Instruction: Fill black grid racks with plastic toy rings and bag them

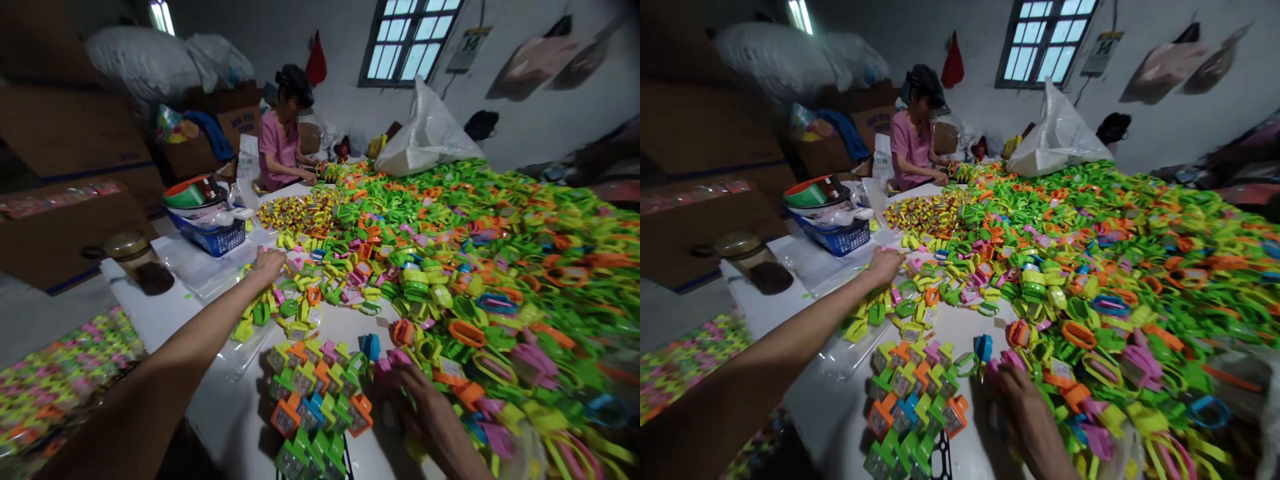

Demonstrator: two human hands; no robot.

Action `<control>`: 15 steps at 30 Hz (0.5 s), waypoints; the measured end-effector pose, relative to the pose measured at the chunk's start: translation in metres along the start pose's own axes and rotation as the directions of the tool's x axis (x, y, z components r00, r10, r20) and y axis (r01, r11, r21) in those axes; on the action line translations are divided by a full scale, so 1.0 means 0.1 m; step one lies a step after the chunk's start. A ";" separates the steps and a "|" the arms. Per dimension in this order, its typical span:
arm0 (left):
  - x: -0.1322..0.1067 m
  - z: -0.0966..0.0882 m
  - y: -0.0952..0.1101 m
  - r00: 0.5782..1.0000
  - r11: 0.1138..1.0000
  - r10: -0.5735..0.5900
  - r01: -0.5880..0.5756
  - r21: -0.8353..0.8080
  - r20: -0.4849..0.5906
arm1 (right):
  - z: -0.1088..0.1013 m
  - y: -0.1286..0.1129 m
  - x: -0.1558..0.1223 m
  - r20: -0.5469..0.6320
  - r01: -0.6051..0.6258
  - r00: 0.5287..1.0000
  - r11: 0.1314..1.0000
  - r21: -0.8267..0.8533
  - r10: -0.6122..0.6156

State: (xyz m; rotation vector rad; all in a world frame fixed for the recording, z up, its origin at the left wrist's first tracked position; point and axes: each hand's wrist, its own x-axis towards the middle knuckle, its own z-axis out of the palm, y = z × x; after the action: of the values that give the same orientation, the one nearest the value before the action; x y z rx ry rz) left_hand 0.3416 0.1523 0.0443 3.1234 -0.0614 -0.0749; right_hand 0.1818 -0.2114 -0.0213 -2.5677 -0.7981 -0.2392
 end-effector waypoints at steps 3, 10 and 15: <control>-0.20 -0.31 0.12 0.996 0.998 0.053 -0.054 -0.021 -0.067 | -0.28 -0.13 0.40 -0.210 -0.045 0.976 0.998 0.038 0.052; -1.02 -0.51 0.89 0.940 0.755 0.342 -0.275 -0.595 -0.001 | -0.33 -0.64 0.95 -0.343 0.033 0.931 0.967 -0.253 -0.121; -1.06 -0.37 1.02 0.802 0.533 0.588 -0.289 -0.795 0.103 | -0.30 -0.37 0.39 -0.300 -0.123 0.950 0.986 -0.115 0.083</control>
State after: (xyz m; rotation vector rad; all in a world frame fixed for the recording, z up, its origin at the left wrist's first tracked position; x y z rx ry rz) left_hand 0.2338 0.0553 0.0885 2.1134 -0.6633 -0.5238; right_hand 0.1916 -0.1779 0.0300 -2.5999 -0.5510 -0.6451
